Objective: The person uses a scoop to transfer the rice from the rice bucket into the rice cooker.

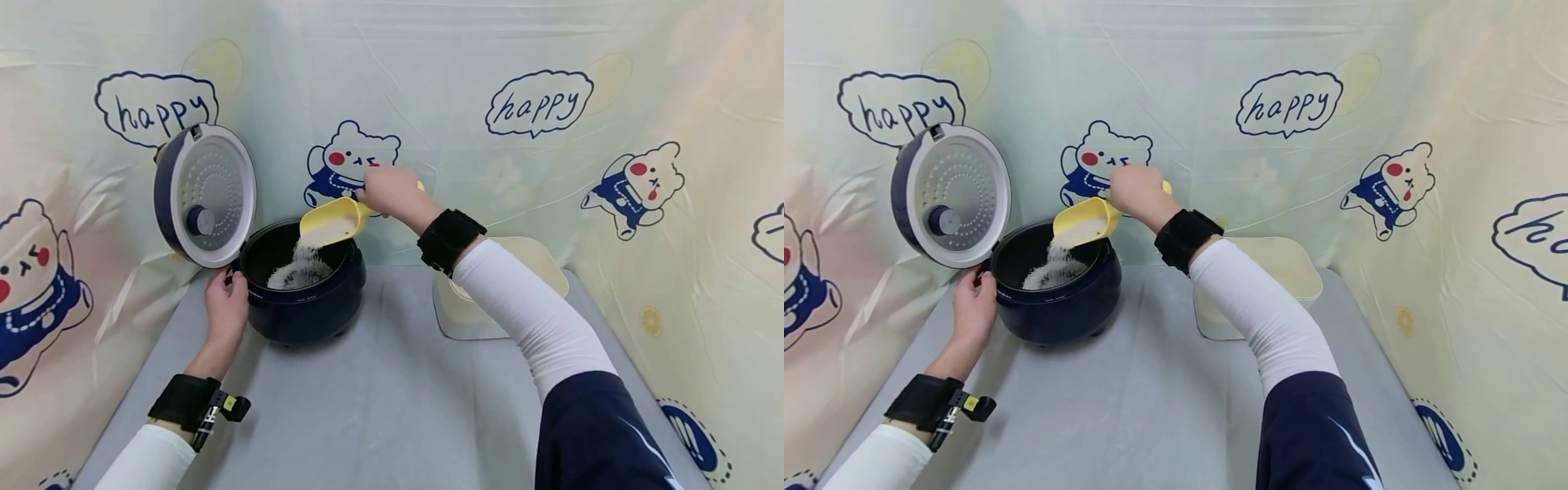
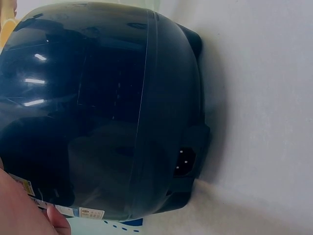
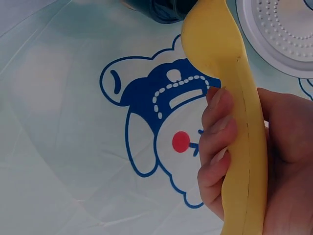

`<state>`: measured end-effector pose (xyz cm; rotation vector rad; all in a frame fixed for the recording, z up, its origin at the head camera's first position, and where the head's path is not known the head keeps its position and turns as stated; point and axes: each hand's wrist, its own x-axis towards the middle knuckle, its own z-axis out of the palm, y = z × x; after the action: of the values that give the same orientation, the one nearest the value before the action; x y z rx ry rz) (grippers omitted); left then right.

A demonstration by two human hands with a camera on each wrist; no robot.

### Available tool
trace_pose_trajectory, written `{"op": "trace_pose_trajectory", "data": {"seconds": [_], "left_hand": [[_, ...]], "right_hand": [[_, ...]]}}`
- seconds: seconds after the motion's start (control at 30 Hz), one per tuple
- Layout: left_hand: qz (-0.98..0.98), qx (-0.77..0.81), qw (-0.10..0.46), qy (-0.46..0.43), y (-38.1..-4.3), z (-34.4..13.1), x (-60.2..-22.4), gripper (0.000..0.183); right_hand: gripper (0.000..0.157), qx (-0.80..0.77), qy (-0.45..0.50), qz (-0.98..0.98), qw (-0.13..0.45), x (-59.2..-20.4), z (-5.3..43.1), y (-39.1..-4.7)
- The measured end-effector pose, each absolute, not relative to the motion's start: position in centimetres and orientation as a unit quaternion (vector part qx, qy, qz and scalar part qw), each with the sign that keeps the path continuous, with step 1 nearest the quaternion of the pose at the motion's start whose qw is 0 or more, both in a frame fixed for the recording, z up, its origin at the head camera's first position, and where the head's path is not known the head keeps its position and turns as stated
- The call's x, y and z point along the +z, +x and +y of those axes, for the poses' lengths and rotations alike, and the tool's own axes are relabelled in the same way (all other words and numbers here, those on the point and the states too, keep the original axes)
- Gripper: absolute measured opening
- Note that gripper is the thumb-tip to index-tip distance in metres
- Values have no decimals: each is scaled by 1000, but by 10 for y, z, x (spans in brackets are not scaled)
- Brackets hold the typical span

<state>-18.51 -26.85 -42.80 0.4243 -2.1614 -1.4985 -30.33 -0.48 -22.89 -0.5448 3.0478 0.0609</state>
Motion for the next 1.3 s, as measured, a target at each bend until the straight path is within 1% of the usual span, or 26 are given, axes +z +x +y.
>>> {"op": "trace_pose_trajectory", "data": {"seconds": [0.1,0.3,0.67,0.97,1.13,1.3], "left_hand": [[-789,-547,231,158,-185,-268,-427,51],[-790,-548,221,164,-185,-268,-428,53],[-790,-547,226,160,-185,-269,-430,52],[-786,-549,242,150,-187,-269,-428,51],[-788,-547,239,153,-188,-270,-429,51],[-788,-547,238,154,-187,-270,-432,50]], "right_hand": [[38,23,-174,984,13,-228,-8,-301],[41,34,-180,983,-2,-229,-12,-298],[42,32,-194,980,-34,-233,-16,-298],[44,49,-213,974,-65,-236,-20,-297],[41,41,-219,973,-62,-239,-21,-296],[42,51,-223,973,-45,-242,-20,-295]]}}
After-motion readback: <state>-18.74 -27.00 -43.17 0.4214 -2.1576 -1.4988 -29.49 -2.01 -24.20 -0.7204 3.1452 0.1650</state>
